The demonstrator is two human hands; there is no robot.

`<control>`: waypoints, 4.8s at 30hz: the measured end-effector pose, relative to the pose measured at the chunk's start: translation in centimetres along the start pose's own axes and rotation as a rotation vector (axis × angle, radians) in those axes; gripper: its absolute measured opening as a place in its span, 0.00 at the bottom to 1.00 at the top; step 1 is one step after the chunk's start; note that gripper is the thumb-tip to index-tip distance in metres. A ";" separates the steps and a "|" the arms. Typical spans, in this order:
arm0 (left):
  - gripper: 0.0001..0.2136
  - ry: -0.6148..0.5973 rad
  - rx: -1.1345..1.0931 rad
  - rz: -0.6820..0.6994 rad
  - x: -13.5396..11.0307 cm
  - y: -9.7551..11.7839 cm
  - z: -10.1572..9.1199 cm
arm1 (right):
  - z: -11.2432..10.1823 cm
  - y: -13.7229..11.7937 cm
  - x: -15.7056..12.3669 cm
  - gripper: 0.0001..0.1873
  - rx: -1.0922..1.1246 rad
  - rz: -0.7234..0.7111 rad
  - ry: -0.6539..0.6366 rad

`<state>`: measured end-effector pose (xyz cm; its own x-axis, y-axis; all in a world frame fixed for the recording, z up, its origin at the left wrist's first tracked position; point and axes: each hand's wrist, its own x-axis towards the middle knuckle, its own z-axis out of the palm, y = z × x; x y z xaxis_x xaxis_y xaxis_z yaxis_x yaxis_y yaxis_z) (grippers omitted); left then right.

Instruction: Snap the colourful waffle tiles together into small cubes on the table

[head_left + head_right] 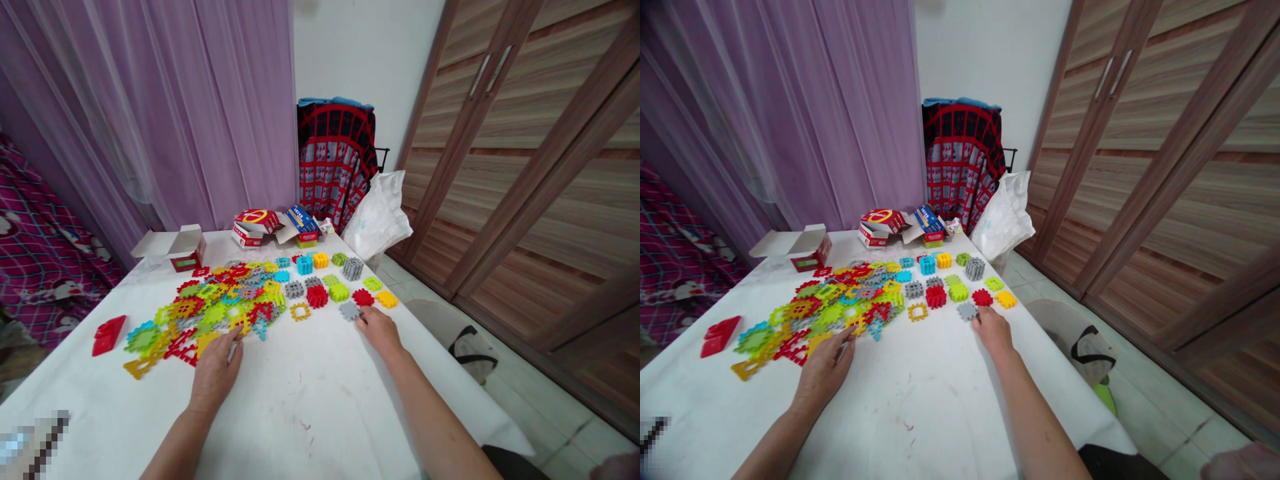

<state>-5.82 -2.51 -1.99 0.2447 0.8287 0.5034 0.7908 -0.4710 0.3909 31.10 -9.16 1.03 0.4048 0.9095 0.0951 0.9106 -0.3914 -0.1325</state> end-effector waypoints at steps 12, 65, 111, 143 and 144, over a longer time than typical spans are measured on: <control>0.17 -0.004 0.007 0.026 0.1 0.1 -0.2 | -0.1 0.3 0.0 0.13 -0.012 -0.006 -0.020; 0.17 0.007 0.367 0.032 1.5 -1.8 2.7 | 7.0 -13.4 -3.0 0.09 0.800 -0.860 0.173; 0.19 -0.230 0.429 0.063 11.5 2.4 0.7 | 5.4 -13.6 -4.2 0.14 1.062 -0.226 0.096; 0.20 0.102 -0.695 -0.427 5.4 -0.1 0.5 | 5.7 -15.2 -2.6 0.14 1.048 -0.256 0.116; 0.20 0.106 -0.748 -0.455 4.4 0.4 0.8 | 5.6 -15.3 -2.7 0.15 1.125 -0.241 0.072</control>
<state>-4.02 1.17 -0.25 -0.0869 0.9691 0.2307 0.2149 -0.2079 0.9543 15.63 -4.83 -2.74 0.2675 0.9193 0.2886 0.3901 0.1706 -0.9048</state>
